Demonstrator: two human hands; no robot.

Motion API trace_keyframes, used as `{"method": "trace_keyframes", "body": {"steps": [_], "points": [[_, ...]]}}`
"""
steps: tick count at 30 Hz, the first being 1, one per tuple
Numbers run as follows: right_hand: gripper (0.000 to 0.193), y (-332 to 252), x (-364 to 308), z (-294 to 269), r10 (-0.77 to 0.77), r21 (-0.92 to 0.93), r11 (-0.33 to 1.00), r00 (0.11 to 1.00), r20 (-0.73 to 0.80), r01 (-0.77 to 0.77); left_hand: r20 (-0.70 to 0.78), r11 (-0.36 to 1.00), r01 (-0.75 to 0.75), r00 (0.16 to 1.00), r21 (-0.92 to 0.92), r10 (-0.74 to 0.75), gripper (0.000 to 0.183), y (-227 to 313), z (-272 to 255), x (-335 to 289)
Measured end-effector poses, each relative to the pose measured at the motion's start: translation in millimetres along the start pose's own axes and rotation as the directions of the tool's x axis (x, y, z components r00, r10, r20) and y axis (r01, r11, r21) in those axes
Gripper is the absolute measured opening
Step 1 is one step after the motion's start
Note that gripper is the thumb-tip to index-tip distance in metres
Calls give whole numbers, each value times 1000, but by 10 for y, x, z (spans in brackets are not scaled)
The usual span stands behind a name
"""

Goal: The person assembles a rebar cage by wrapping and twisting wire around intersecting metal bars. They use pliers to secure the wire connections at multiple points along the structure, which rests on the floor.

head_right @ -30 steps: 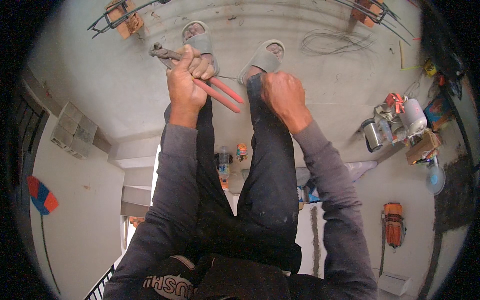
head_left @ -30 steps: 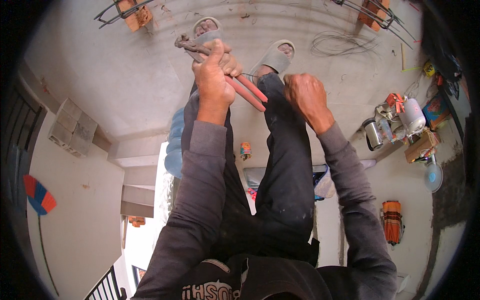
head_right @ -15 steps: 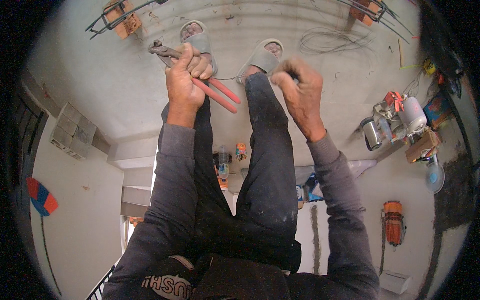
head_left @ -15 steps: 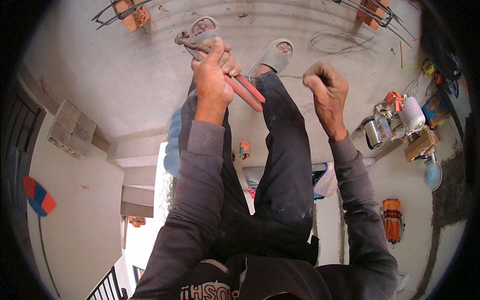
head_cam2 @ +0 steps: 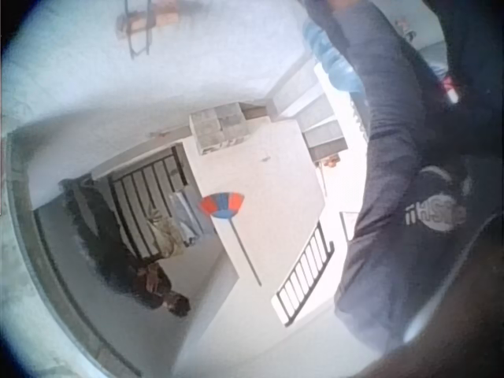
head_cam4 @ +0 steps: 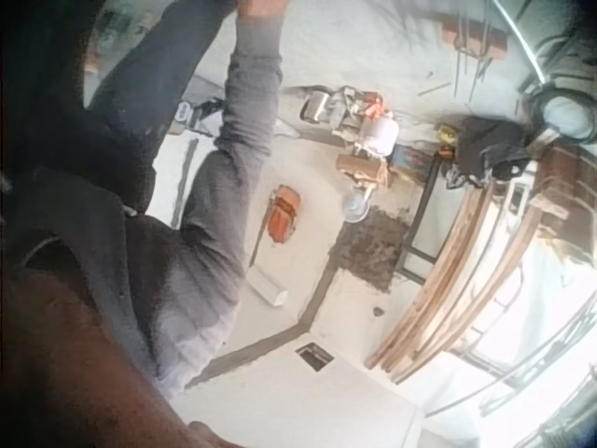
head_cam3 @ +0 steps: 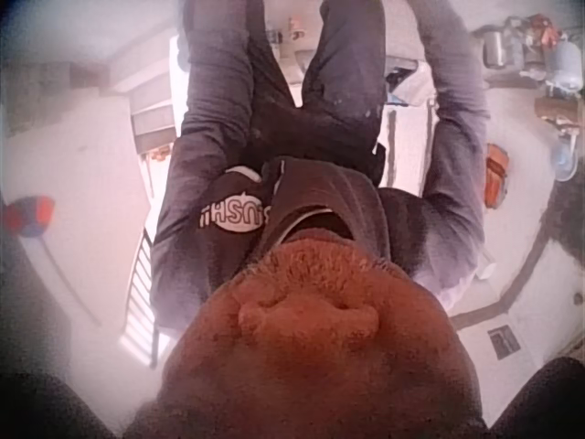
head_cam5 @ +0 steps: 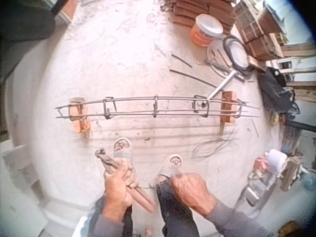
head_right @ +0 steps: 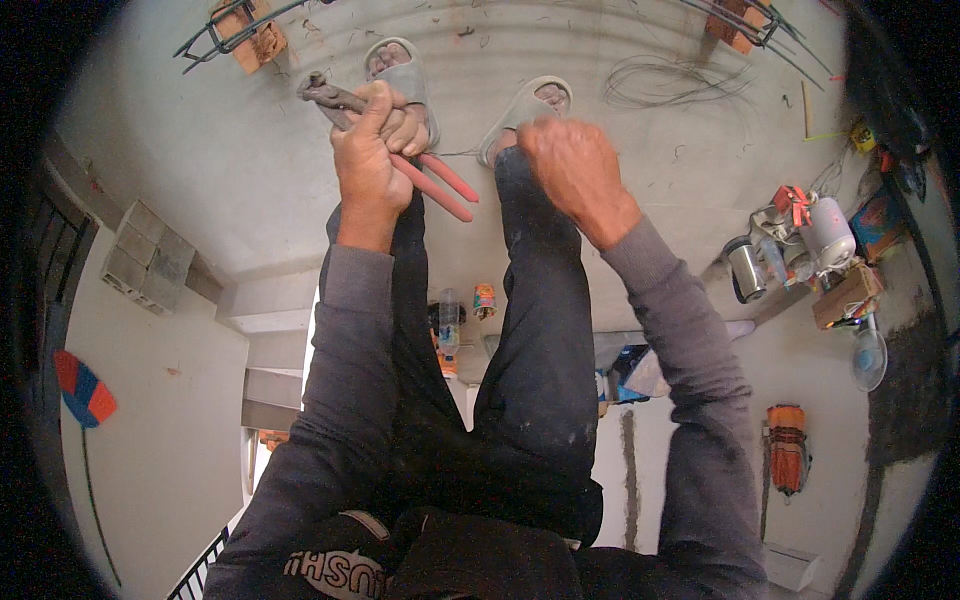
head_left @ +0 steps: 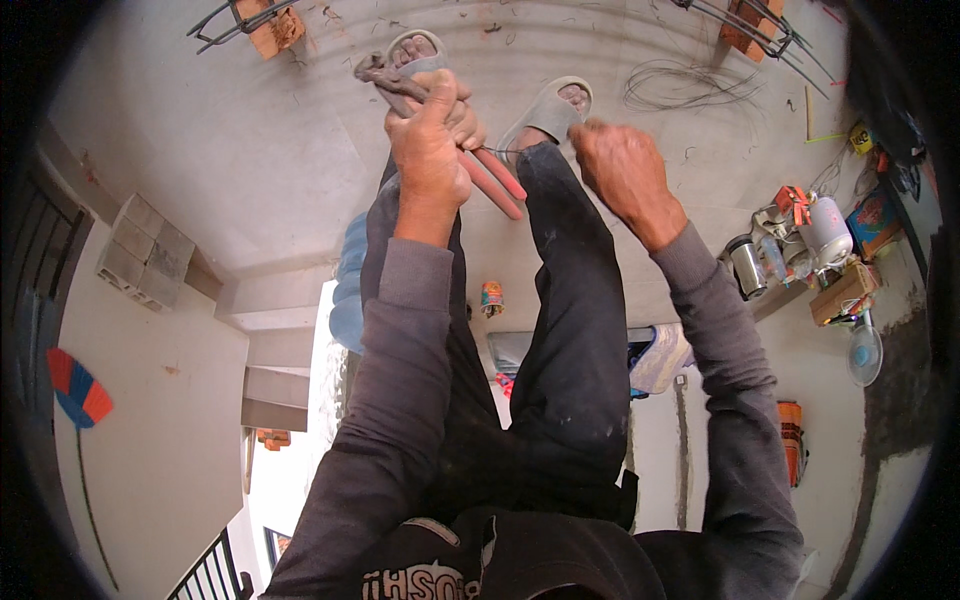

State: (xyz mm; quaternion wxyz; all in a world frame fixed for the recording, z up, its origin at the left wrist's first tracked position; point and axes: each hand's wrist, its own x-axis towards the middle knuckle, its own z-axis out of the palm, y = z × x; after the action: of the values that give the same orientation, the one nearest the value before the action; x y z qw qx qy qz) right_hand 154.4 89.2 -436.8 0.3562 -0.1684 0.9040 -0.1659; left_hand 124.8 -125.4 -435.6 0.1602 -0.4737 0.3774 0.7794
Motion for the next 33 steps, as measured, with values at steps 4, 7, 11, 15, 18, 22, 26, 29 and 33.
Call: {"method": "trace_keyframes", "body": {"steps": [4, 7, 11, 15, 18, 22, 26, 29, 33], "points": [[12, -110, -304, -254, -312, 240, 926, 949, 54, 291, -12, 997, 2, 1000, -75, -3, 19, 22, -38, 40], [11, -137, -308, -435, -336, 902, 409, 896, 291, -140, 12, 993, 10, 1000, -114, -9, 20, 21, -72, 51], [18, -223, -412, -423, -47, 943, -185, 961, 273, -277, 93, 994, 56, 995, -89, -48, 20, 12, -22, 26], [19, -219, -312, -312, 347, 934, -342, 910, 228, -104, 78, 998, 55, 996, -27, -53, 21, 7, 72, -24], [11, -112, -96, -233, 615, 974, 203, 787, -48, -99, 102, 998, 52, 994, -32, -49, 21, -35, 45, -9], [14, -38, 149, -156, 564, 719, 659, 778, -277, -221, 82, 994, 41, 995, 106, -50, 22, -77, 67, -30], [16, -2, 203, -29, 352, 131, 934, 919, -176, -332, 98, 995, 32, 994, 90, -41, 22, -91, 50, -19], [13, -11, -46, 66, 102, 66, 993, 995, 0, -102, 69, 999, 11, 998, 32, -13, 24, -52, 56, 1], [16, -121, -402, -118, -266, 604, 769, 964, 3, 210, 91, 999, 15, 996, -40, -11, 26, -17, -8, 34]]}}
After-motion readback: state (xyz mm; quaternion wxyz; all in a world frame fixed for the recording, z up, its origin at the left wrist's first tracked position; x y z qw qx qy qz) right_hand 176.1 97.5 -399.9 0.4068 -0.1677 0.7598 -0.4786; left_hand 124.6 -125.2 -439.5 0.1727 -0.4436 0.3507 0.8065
